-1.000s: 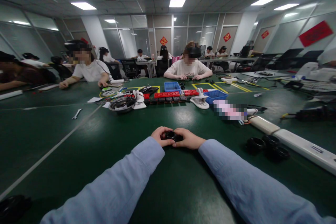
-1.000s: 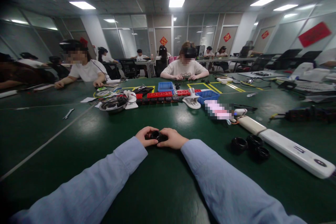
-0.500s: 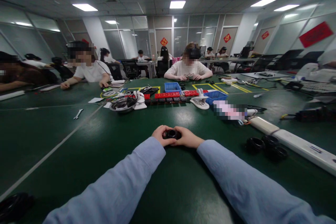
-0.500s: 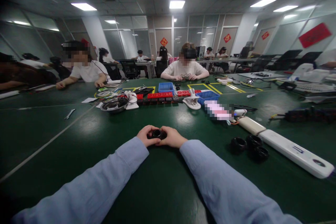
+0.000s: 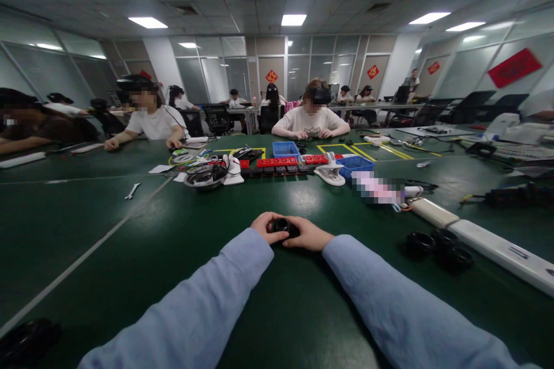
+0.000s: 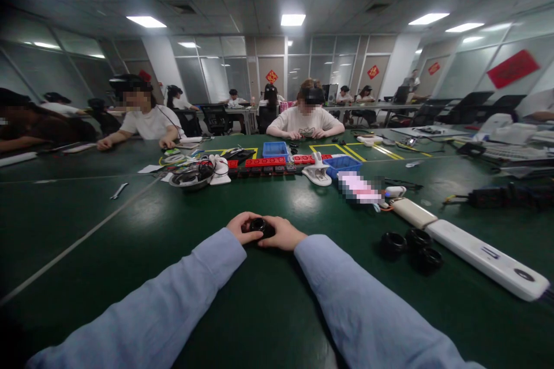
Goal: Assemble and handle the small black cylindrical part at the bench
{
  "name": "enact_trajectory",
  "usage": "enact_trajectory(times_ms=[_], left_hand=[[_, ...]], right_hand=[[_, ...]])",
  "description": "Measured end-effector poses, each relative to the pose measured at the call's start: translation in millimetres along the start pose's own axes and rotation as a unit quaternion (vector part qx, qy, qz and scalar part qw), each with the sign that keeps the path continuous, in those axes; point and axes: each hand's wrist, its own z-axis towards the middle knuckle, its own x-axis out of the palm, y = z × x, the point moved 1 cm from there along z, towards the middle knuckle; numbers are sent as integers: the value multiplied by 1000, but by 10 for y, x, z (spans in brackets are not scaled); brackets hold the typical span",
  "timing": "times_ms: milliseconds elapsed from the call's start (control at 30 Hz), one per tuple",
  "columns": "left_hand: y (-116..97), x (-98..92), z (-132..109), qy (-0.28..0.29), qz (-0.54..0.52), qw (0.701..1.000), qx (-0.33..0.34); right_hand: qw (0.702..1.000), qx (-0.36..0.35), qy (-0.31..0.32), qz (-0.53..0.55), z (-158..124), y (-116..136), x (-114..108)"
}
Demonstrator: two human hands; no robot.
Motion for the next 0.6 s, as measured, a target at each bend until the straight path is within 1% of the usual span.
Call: enact_trajectory(times_ms=[67,167,300,467,600], left_hand=[[25,-11,5,25,-20,999,-9],[38,-14,19,41,-43,998,-18],[34,-22,30,57,-45,997,-17],[7,-33,26,45,-6,999,3],[-13,-32,10,32,10,999,10]], right_hand=[[998,1,45,33,1,-13,-39],[996,12,74,54,21,-8,-59],[995,11,74,59,42,-11,-49],[994,10,81,72,47,-52,-33],[992,16,89,91,41,-36,-45]])
